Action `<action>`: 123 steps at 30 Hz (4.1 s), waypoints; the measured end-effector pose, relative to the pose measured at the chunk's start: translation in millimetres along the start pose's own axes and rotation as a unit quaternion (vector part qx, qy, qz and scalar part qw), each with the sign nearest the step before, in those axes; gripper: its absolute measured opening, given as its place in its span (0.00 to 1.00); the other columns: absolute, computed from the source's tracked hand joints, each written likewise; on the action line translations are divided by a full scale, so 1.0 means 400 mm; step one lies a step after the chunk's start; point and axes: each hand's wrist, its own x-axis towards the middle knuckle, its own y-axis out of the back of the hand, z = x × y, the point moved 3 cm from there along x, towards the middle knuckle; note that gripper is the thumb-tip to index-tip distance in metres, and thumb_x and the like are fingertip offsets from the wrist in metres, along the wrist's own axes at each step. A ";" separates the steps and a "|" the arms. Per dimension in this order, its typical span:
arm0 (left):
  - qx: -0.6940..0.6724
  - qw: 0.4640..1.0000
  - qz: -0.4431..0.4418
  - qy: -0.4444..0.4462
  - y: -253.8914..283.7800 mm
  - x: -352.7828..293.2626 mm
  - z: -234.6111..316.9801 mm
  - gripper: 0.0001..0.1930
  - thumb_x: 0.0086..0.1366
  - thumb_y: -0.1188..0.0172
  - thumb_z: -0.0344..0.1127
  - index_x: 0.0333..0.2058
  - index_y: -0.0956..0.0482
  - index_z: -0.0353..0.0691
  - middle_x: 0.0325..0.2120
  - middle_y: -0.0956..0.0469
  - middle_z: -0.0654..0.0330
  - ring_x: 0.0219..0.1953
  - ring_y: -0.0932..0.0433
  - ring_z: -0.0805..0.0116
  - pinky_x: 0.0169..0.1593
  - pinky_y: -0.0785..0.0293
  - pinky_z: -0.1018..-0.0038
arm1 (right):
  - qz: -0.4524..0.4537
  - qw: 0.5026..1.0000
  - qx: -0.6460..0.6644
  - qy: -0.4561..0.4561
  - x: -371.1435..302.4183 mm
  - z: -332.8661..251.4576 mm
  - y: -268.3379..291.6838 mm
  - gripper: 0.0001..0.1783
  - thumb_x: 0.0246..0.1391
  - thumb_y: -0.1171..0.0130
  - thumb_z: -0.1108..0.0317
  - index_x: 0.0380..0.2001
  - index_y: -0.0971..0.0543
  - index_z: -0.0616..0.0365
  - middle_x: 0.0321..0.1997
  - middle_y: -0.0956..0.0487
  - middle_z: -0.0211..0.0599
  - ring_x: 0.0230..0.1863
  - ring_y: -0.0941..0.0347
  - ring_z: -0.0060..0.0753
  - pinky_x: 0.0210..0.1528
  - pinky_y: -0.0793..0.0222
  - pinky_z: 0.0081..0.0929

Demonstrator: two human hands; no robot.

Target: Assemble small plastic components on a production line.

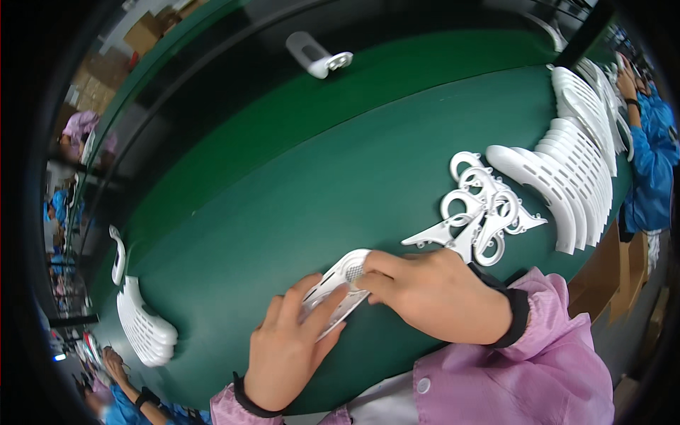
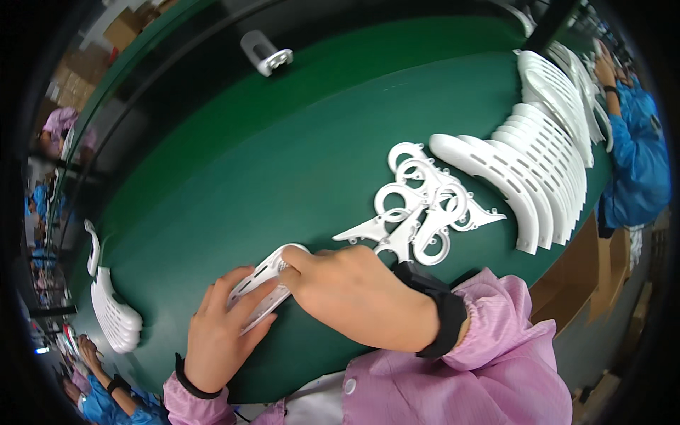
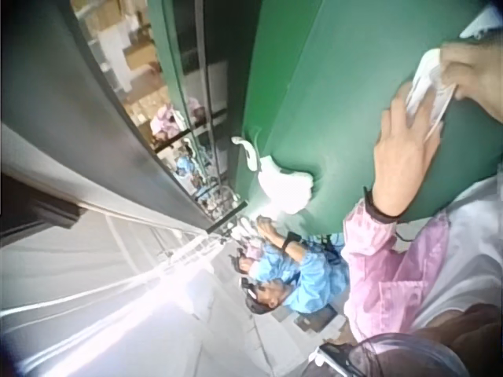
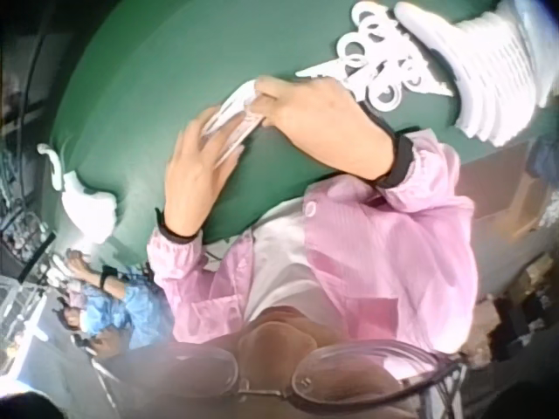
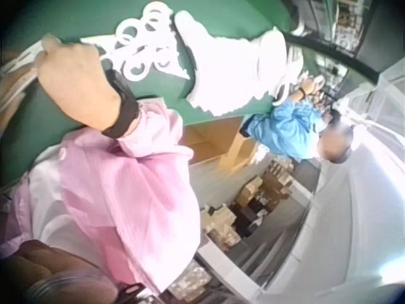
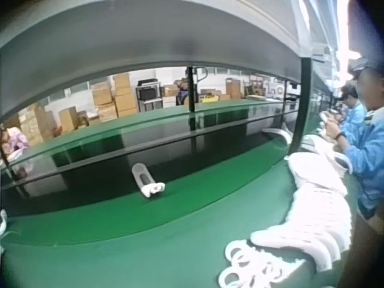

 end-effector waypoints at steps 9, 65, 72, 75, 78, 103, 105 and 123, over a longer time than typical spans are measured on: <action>0.006 0.982 0.185 0.038 0.183 0.264 -0.309 0.22 0.65 0.37 0.31 0.58 0.25 0.36 0.50 0.24 0.55 0.45 0.22 0.60 0.50 0.28 0.71 | 0.248 0.950 0.016 -0.187 -0.094 0.207 0.230 0.14 0.47 0.34 0.82 0.39 0.15 0.57 0.34 0.18 0.35 0.25 0.24 0.33 0.27 0.30 0.26; -0.122 0.970 0.208 -0.032 -0.011 0.023 -0.070 0.29 0.61 0.31 0.40 0.56 0.31 0.34 0.53 0.29 0.49 0.56 0.32 0.50 0.61 0.36 0.60 | -0.108 0.982 0.155 0.032 -0.041 0.030 0.096 0.21 0.39 0.25 0.74 0.40 0.19 0.58 0.40 0.22 0.40 0.37 0.24 0.47 0.41 0.27 0.39; 0.002 0.991 0.132 -0.017 -0.071 0.120 -0.042 0.34 0.54 0.27 0.37 0.56 0.33 0.35 0.44 0.27 0.54 0.47 0.27 0.58 0.49 0.32 0.65 | -0.039 0.994 0.088 0.046 -0.048 0.042 0.110 0.09 0.48 0.29 0.72 0.33 0.18 0.58 0.30 0.20 0.42 0.35 0.24 0.48 0.37 0.29 0.41; -0.002 0.990 0.130 -0.048 -0.050 0.151 -0.047 0.29 0.51 0.24 0.41 0.45 0.29 0.33 0.36 0.25 0.54 0.40 0.24 0.57 0.44 0.28 0.65 | -0.051 0.991 0.074 0.098 -0.036 0.040 0.126 0.13 0.44 0.25 0.70 0.35 0.17 0.58 0.29 0.21 0.42 0.31 0.25 0.47 0.35 0.29 0.38; -0.027 0.990 0.125 -0.059 -0.062 0.165 -0.057 0.29 0.51 0.25 0.50 0.36 0.28 0.32 0.29 0.25 0.53 0.34 0.23 0.55 0.39 0.27 0.64 | -0.075 0.991 0.113 0.022 -0.048 0.036 0.128 0.14 0.44 0.25 0.71 0.35 0.17 0.58 0.30 0.21 0.42 0.30 0.24 0.47 0.34 0.29 0.37; -0.127 0.990 0.057 0.029 -0.005 0.184 0.011 0.28 0.61 0.32 0.55 0.43 0.27 0.34 0.36 0.22 0.48 0.39 0.19 0.47 0.45 0.23 0.57 | 0.112 0.987 0.119 -0.002 -0.040 0.194 0.179 0.12 0.41 0.27 0.77 0.32 0.15 0.54 0.31 0.21 0.33 0.22 0.24 0.31 0.21 0.31 0.27; -0.115 0.992 0.043 -0.001 -0.014 0.195 0.045 0.28 0.61 0.31 0.55 0.44 0.27 0.35 0.36 0.22 0.49 0.39 0.19 0.48 0.44 0.23 0.58 | 0.107 0.991 0.080 -0.014 -0.032 0.209 0.172 0.13 0.44 0.27 0.76 0.35 0.15 0.55 0.32 0.21 0.31 0.22 0.24 0.31 0.20 0.31 0.26; -0.073 0.997 -0.001 0.036 -0.041 0.236 0.064 0.34 0.52 0.24 0.55 0.48 0.29 0.39 0.31 0.19 0.53 0.34 0.17 0.54 0.38 0.22 0.63 | 0.079 0.997 0.019 -0.019 -0.054 0.187 0.113 0.14 0.44 0.29 0.71 0.37 0.16 0.57 0.32 0.25 0.27 0.25 0.27 0.26 0.21 0.31 0.25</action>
